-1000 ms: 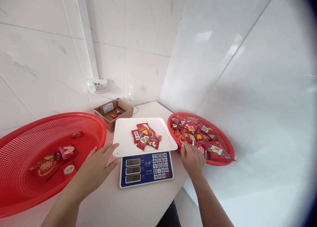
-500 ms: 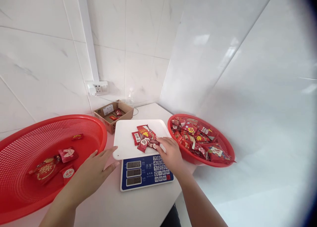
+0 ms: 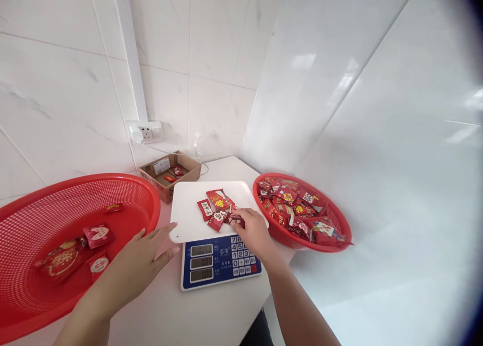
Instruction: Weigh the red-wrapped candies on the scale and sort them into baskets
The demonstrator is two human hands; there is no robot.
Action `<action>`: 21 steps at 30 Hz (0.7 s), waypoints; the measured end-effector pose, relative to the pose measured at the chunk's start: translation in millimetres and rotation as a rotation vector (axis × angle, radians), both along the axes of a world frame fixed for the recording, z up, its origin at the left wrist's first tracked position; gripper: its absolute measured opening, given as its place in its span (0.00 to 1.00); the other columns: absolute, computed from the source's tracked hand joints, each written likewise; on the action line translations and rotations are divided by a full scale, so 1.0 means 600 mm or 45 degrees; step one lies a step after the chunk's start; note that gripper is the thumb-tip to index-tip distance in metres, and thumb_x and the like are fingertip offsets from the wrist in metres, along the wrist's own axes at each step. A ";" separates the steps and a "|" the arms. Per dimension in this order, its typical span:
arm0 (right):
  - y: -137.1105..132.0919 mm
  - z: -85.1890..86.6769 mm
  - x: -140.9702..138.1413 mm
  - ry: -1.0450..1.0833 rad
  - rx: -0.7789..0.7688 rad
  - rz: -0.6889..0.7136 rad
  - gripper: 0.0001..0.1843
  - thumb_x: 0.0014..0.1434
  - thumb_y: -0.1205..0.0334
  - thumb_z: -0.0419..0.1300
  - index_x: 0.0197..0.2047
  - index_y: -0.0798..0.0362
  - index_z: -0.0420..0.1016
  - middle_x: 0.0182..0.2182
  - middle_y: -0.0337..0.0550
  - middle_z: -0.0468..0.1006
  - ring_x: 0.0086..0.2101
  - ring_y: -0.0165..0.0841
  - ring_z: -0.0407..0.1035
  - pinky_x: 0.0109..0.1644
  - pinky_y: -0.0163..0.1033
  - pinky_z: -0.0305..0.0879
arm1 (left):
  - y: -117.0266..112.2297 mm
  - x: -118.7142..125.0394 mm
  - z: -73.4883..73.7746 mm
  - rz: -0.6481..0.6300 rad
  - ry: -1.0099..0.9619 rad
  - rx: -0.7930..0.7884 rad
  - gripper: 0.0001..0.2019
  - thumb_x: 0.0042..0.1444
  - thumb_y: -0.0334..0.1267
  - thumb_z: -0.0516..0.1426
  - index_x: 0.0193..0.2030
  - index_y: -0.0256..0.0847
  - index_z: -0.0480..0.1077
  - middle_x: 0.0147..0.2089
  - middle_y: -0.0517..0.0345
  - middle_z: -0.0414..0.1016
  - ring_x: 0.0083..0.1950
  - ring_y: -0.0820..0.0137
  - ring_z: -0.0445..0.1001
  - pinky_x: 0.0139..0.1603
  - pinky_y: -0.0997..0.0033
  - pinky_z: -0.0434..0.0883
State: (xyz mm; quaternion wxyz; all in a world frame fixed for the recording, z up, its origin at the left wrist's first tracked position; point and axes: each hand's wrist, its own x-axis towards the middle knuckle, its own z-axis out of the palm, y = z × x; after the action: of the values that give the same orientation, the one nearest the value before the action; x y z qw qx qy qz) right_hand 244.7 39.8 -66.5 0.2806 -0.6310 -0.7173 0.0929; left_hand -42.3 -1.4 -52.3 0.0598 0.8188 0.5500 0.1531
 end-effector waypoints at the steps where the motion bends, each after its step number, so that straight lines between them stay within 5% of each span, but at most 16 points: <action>1: 0.000 0.000 0.001 0.029 -0.010 -0.007 0.12 0.56 0.66 0.59 0.45 0.49 0.76 0.44 0.45 0.77 0.46 0.38 0.70 0.54 0.46 0.62 | 0.000 0.000 0.000 -0.005 0.019 0.008 0.25 0.63 0.48 0.46 0.64 0.44 0.62 0.60 0.51 0.72 0.58 0.55 0.72 0.59 0.52 0.63; 8: 0.001 -0.006 0.005 0.326 0.100 0.013 0.17 0.53 0.70 0.57 0.46 0.50 0.75 0.45 0.46 0.74 0.45 0.36 0.71 0.54 0.45 0.66 | -0.002 0.004 0.004 -0.029 -0.005 -0.084 0.25 0.64 0.48 0.44 0.65 0.46 0.60 0.61 0.51 0.71 0.60 0.54 0.70 0.62 0.46 0.61; 13: -0.020 0.010 -0.007 0.646 0.185 0.007 0.14 0.55 0.63 0.59 0.46 0.49 0.75 0.44 0.46 0.78 0.46 0.37 0.72 0.54 0.47 0.67 | -0.002 0.029 0.010 0.082 -0.239 0.028 0.25 0.61 0.53 0.47 0.60 0.47 0.66 0.62 0.51 0.70 0.65 0.54 0.63 0.64 0.44 0.58; 17: -0.060 0.029 -0.042 0.994 0.052 0.204 0.14 0.53 0.57 0.63 0.44 0.49 0.76 0.43 0.44 0.80 0.44 0.36 0.74 0.52 0.45 0.69 | -0.018 0.076 0.026 0.152 -0.704 -0.144 0.26 0.58 0.57 0.50 0.57 0.48 0.68 0.55 0.52 0.75 0.53 0.58 0.74 0.51 0.59 0.72; 21: -0.093 0.034 -0.078 1.191 -0.139 0.416 0.14 0.52 0.56 0.64 0.43 0.49 0.75 0.39 0.42 0.80 0.40 0.34 0.75 0.47 0.42 0.72 | -0.032 0.110 0.032 -0.028 -1.061 -0.422 0.21 0.57 0.55 0.53 0.51 0.45 0.72 0.41 0.55 0.79 0.38 0.65 0.76 0.38 0.69 0.72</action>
State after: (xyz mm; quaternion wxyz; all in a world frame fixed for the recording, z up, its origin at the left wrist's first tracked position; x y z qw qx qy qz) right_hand 197.9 -15.9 -45.9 0.5205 -0.4147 -0.5982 0.4463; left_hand 23.6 -20.5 -33.1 0.4082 0.6725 0.4873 0.3789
